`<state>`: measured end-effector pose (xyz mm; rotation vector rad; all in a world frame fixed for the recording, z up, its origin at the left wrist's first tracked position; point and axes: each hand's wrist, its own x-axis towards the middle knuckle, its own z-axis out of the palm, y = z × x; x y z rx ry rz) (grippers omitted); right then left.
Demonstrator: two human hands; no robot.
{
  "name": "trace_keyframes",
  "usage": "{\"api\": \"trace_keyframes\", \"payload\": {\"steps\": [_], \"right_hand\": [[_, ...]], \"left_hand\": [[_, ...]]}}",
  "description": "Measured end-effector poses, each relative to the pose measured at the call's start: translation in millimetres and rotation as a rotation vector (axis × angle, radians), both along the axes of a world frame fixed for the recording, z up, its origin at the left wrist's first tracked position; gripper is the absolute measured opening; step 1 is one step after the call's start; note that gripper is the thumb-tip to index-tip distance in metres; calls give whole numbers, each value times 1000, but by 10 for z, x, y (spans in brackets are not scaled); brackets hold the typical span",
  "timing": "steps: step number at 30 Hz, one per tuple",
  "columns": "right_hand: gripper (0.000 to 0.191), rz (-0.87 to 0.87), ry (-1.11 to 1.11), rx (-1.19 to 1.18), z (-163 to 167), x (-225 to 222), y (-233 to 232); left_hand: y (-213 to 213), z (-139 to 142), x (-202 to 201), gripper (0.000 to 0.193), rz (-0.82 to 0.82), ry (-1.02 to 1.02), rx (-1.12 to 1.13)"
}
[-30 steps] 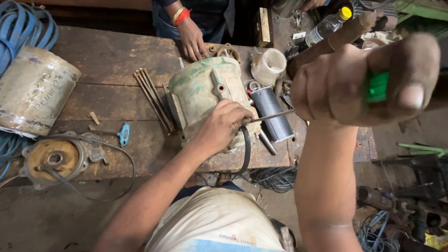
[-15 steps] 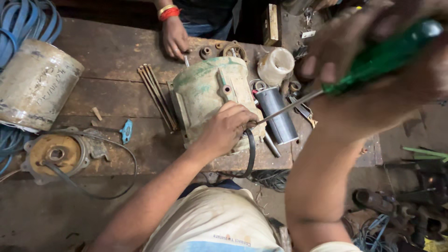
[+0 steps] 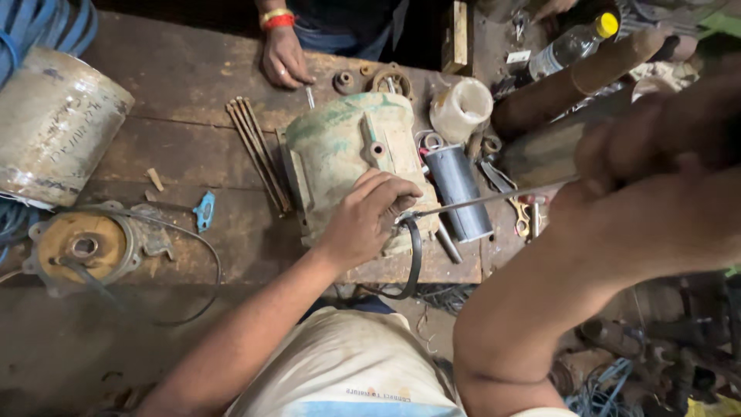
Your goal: The person works on an electric motor housing on a cluttered workbench, routing and pressing a black cable into the motor's terminal area, tightening fasteners with a screwdriver, using a wrench on the motor body, and tapping parts with a hammer while another person assists nearby.
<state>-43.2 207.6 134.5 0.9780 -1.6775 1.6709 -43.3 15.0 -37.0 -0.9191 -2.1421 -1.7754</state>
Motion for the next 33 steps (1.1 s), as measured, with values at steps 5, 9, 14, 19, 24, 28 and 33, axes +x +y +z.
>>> {"api": "trace_keyframes", "payload": {"steps": [5, 9, 14, 19, 24, 28, 33], "right_hand": [[47, -39, 9, -63, 47, -44, -106], [47, 240, -60, -116, 138, -179, 5], [46, 191, -25, -126, 172, -118, -25], [43, -161, 31, -86, 201, 78, 44], [25, -512, -95, 59, 14, 759, 1057], [23, -654, -46, 177, -379, 1313, 1931], [23, -797, -261, 144, -1032, 1900, 2277]], "left_hand": [[-6, 49, 27, 30, 11, 39, -27], [8, 55, 40, 20, 29, 40, -8], [27, 54, 50, 17, 25, 33, 15], [91, 53, 91, 9, 78, 3, -57], [194, -7, 158, 8, 148, 61, -22], [232, -91, 468, 5, 345, 181, 17], [420, -267, 1274, 13, 494, 93, -93]]}}
